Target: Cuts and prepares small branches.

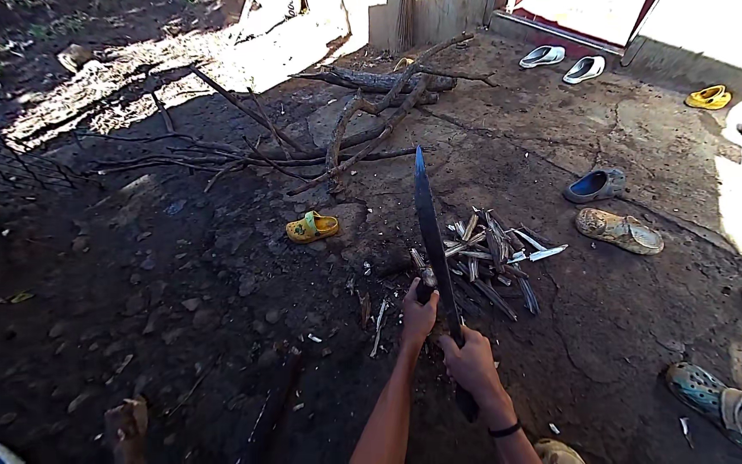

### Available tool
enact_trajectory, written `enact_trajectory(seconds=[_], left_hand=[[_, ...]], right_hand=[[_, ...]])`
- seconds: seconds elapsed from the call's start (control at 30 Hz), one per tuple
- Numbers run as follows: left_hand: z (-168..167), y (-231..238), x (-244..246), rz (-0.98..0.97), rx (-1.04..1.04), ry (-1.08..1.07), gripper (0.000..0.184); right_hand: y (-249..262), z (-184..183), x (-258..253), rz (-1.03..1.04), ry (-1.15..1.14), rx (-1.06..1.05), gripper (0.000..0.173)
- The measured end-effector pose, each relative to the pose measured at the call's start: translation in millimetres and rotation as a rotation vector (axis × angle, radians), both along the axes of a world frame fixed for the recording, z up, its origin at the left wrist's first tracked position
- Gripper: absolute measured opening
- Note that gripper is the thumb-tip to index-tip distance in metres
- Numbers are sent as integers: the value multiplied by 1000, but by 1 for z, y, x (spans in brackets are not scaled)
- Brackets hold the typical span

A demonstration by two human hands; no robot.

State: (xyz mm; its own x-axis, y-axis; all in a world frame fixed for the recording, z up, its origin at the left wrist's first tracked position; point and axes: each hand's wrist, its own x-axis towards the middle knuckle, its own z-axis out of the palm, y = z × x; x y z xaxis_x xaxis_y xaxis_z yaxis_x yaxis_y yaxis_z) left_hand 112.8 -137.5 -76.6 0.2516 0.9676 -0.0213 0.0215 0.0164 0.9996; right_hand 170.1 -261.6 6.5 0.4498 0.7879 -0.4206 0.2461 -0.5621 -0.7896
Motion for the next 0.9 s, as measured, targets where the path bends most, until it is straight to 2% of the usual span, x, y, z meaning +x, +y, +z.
enact_trajectory(seconds=[0.6, 0.9], left_hand=[[4, 1, -1, -27, -18, 17, 36], [7, -4, 1, 28, 17, 2, 27]], right_hand=[[0, 1, 0, 17, -14, -11, 20], [-3, 8, -7, 28, -96, -22, 22]])
